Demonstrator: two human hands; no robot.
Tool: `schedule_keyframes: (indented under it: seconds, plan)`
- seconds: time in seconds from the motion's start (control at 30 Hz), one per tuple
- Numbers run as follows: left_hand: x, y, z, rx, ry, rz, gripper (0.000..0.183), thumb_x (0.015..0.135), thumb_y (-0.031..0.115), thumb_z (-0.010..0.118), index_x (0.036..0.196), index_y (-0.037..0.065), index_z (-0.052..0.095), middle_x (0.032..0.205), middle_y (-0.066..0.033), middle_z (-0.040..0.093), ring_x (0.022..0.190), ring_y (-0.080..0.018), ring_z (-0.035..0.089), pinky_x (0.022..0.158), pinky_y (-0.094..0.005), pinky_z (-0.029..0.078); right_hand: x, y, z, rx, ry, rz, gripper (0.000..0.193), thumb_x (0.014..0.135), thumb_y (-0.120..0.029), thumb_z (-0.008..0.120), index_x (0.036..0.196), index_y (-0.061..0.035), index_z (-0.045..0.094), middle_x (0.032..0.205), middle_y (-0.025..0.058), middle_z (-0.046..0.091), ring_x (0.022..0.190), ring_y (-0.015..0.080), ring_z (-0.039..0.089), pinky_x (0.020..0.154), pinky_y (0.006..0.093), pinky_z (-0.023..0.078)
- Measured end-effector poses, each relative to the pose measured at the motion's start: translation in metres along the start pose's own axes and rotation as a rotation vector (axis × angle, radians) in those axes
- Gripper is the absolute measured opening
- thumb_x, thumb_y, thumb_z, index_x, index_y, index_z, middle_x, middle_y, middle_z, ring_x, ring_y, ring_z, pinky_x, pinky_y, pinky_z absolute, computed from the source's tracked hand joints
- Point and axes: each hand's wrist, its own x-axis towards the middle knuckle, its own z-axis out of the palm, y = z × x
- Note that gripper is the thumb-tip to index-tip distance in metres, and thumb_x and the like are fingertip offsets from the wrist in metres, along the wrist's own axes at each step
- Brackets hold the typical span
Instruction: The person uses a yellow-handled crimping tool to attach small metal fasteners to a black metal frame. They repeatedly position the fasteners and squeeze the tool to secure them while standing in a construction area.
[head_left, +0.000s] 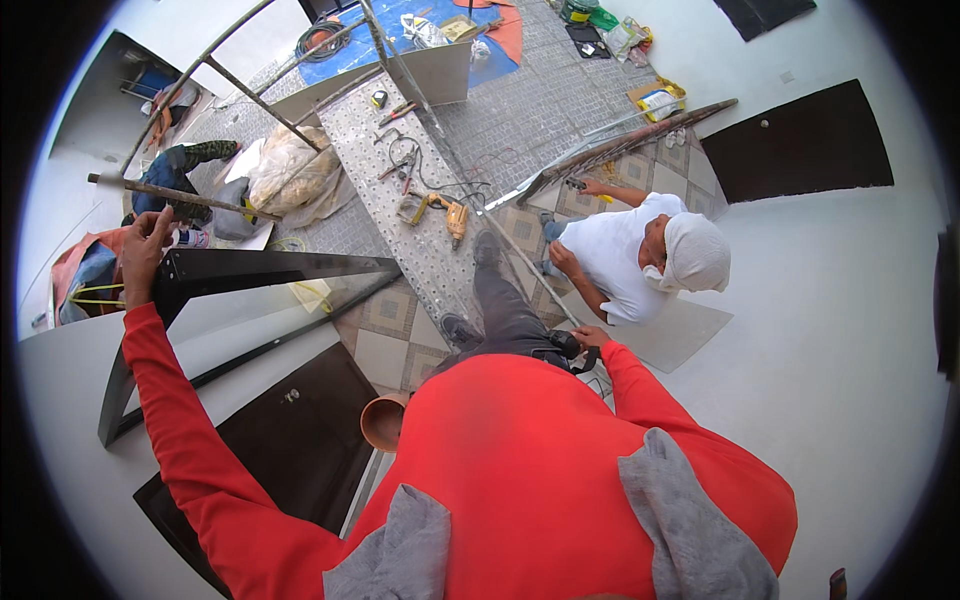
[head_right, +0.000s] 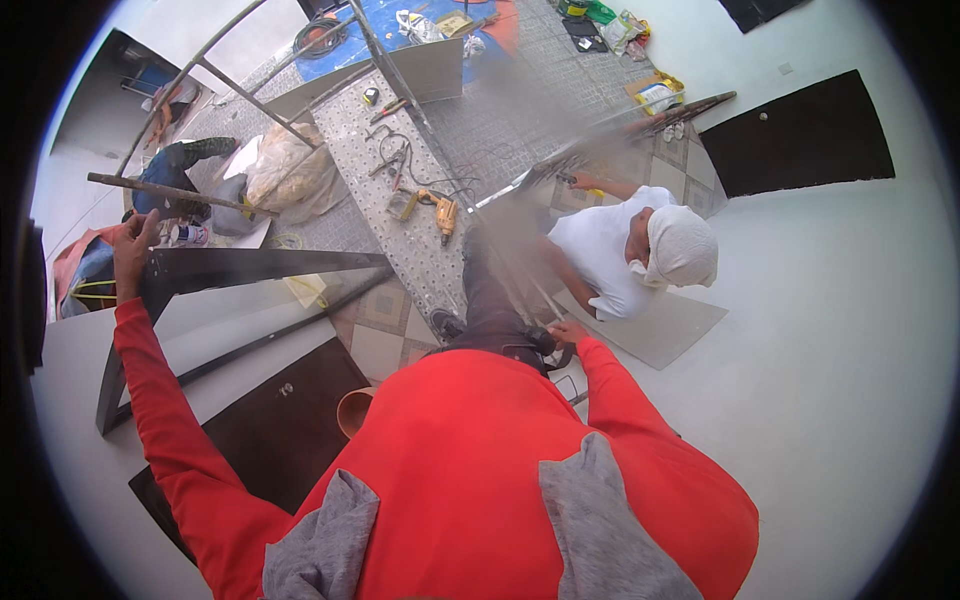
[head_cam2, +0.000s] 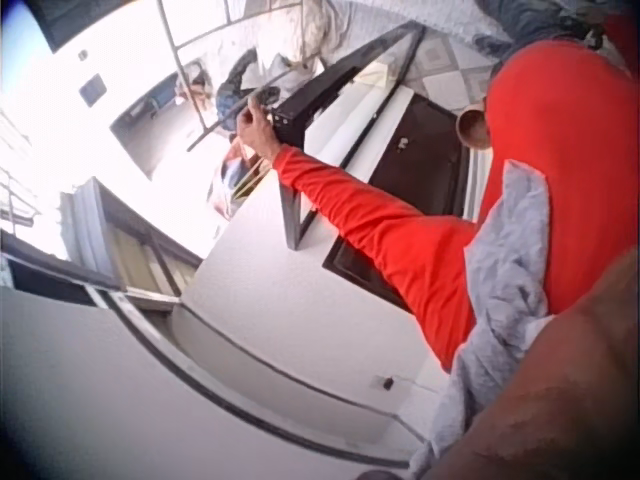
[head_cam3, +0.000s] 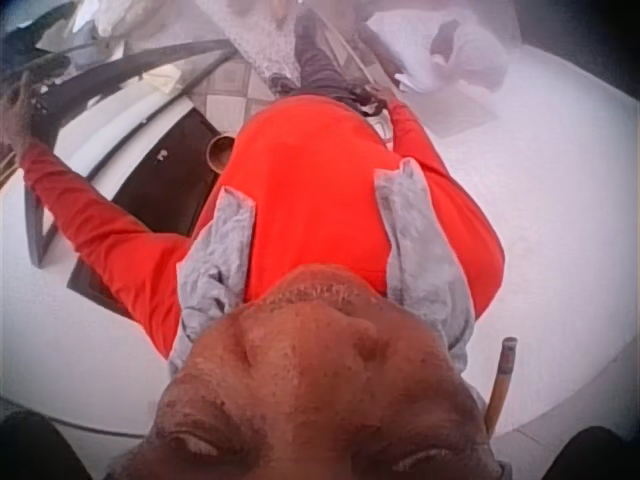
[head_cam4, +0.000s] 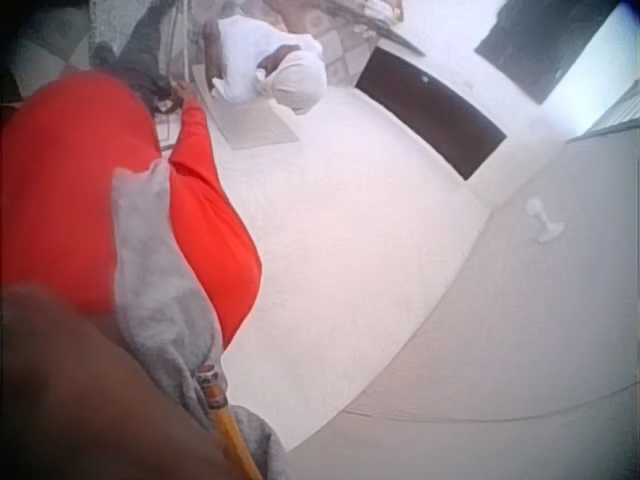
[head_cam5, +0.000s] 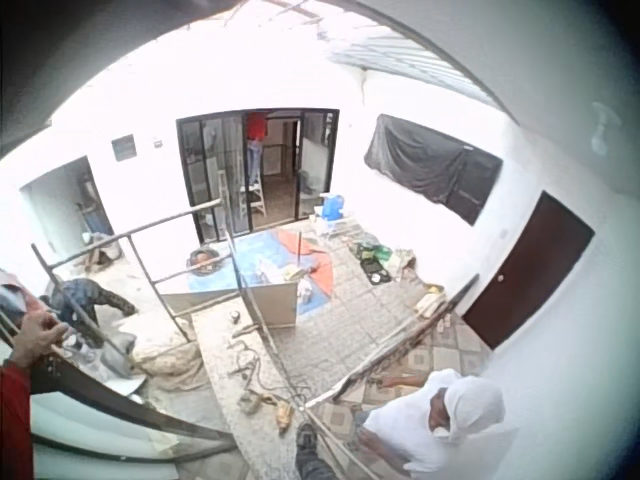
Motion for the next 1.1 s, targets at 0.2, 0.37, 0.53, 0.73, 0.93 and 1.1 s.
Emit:
schedule_keyframes:
  seconds: [0.2,0.37,0.53,0.73,0.93,1.1]
  plan:
    - [-0.018,0.02,0.012,0.048,0.111,-0.023,0.042,0.096,0.04,0.074,0.085,-0.001,0.07,0.071,-0.0033,0.068,0.063,-0.0093,0.061,0.061,-0.0282,0.047,0.01,0.021,0.005,0.145,-0.007,-0.025,0.045,0.099,-0.036,0.068,0.128,-0.0018,0.067,0.104,0.0093,0.073,0.075,0.0179,0.067,0.068,0.0312,0.057]
    - [-0.022,0.018,0.011,0.107,0.14,0.01,0.041,0.095,0.04,0.074,0.089,-0.001,0.07,0.072,-0.004,0.068,0.062,-0.0102,0.062,0.059,-0.0273,0.049,0.014,0.012,0.012,0.113,0.058,-0.135,0.045,0.098,-0.034,0.071,0.127,0.0005,0.067,0.1,0.0101,0.074,0.078,0.0182,0.07,0.068,0.0316,0.058]
    - [-0.021,0.009,0.012,0.067,0.11,-0.029,0.042,0.096,0.04,0.074,0.088,0.0,0.07,0.072,-0.0037,0.068,0.062,-0.0094,0.062,0.058,-0.0263,0.048,0.019,0.007,0.019,0.104,0.089,-0.165,0.043,0.098,-0.035,0.07,0.122,0.0006,0.07,0.099,0.0091,0.074,0.081,0.0172,0.071,0.072,0.0312,0.058]
    - [-0.019,-0.007,0.014,-0.032,0.061,-0.013,0.041,0.097,0.04,0.073,0.087,0.001,0.069,0.07,0.0,0.063,0.062,-0.007,0.057,0.058,-0.0243,0.044,0.029,0.027,0.026,0.094,0.089,-0.15,0.036,0.1,-0.031,0.066,0.122,-0.0039,0.071,0.094,0.0043,0.072,0.076,0.0159,0.068,0.071,0.0304,0.056]
    - [-0.015,-0.006,0.013,0.076,0.073,0.053,0.038,0.099,0.037,0.072,0.086,0.002,0.067,0.07,0.0014,0.06,0.062,-0.0055,0.053,0.058,-0.0232,0.041,0.016,0.038,0.025,0.08,0.098,-0.132,0.035,0.102,-0.027,0.063,0.124,-0.0019,0.071,0.094,0.0055,0.073,0.069,0.0168,0.068,0.064,0.0324,0.056]
    - [-0.009,-0.01,0.011,0.005,0.037,0.02,0.037,0.099,0.036,0.072,0.086,0.002,0.066,0.07,0.0014,0.059,0.062,-0.0049,0.053,0.058,-0.0224,0.041,0.013,0.028,0.026,0.07,0.095,-0.166,0.033,0.102,-0.028,0.063,0.123,-0.0037,0.072,0.091,0.0046,0.073,0.067,0.0174,0.067,0.063,0.0315,0.055]
